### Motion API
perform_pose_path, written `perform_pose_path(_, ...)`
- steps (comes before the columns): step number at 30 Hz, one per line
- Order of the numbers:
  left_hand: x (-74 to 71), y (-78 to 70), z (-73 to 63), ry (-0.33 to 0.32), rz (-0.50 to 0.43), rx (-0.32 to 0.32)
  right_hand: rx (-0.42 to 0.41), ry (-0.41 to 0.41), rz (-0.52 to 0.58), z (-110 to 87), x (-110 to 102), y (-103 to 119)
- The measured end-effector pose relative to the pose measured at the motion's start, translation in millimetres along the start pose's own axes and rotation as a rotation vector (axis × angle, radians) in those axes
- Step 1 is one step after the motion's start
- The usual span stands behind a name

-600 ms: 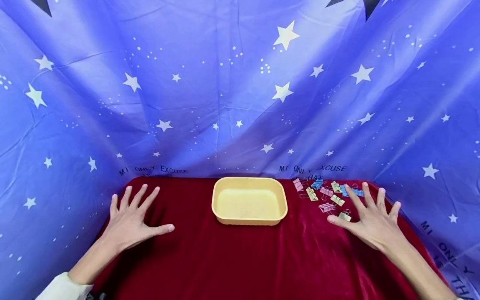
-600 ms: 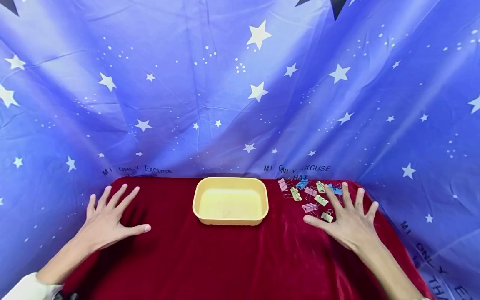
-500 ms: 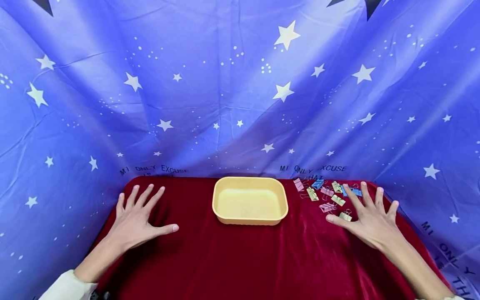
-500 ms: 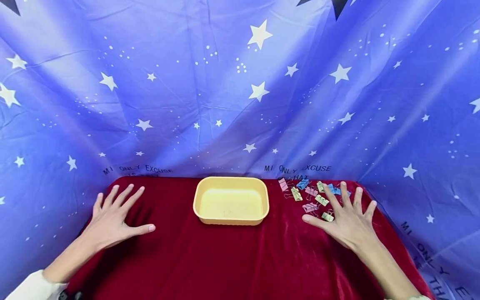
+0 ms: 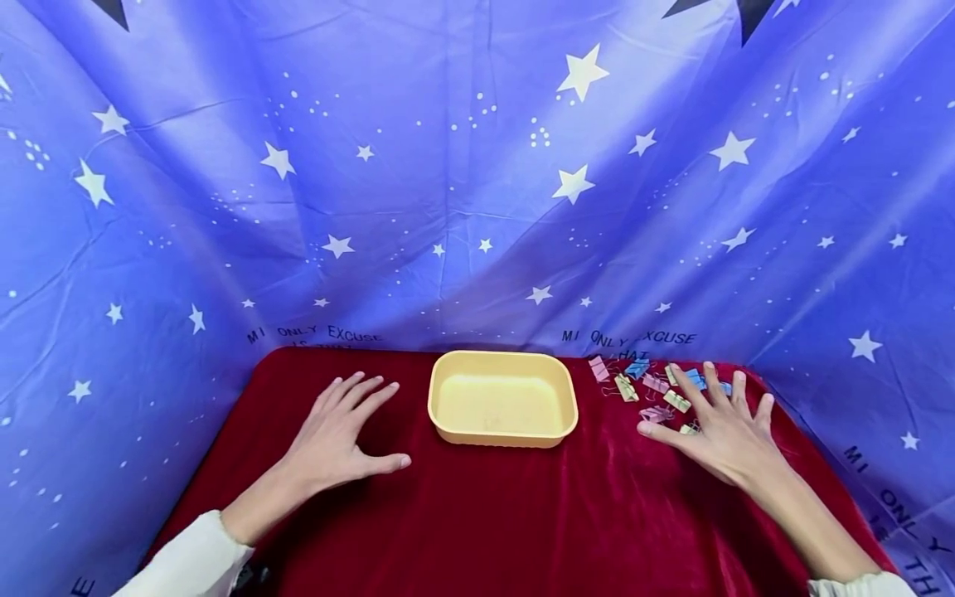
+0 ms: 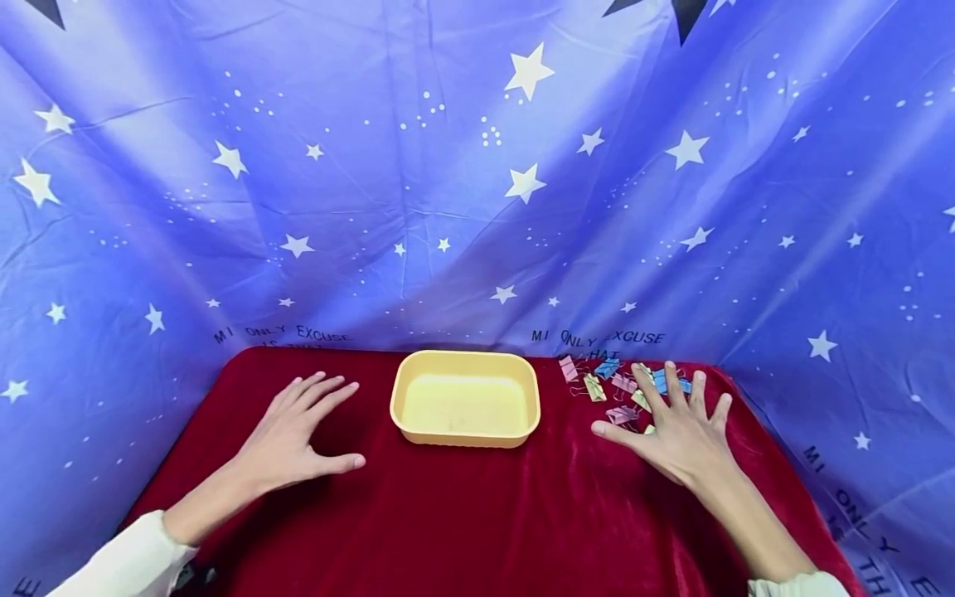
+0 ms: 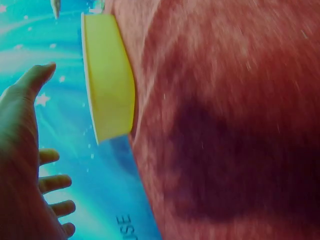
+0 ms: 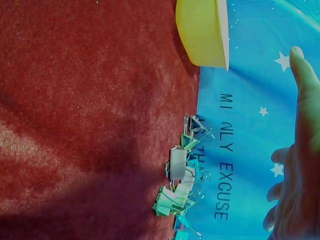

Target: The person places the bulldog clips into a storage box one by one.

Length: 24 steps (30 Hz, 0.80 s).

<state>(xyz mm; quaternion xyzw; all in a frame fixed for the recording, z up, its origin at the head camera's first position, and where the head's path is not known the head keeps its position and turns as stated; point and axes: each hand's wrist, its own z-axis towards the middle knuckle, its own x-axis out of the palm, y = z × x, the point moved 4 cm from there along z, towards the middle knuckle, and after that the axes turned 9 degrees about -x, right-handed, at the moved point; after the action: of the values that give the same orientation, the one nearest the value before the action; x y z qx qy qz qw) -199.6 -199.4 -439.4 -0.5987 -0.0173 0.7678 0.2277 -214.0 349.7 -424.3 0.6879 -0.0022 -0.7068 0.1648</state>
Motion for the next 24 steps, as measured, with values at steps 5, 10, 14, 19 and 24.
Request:
perform_pose_path(5,12.3,-18.2,4.5,-0.023,0.018,0.081,-0.001,0.007,-0.003,0.6,1,1)
perform_pose_path(10,20.7,-33.5,6.9,-0.065,0.012,0.158,0.000,0.014,-0.001,1.8,2,1)
perform_pose_path(14,25.7,-44.0,8.7,-0.083,0.008,0.204,0.004,0.019,0.006,1.4,3,-1)
perform_pose_path(19,30.5,-54.3,9.1,-0.133,0.027,0.289,0.009,0.033,0.005,-0.3,6,-2)
perform_pose_path(24,37.4,-58.8,8.7,-0.195,0.001,0.368,0.002,0.045,-0.010,0.1,9,-3)
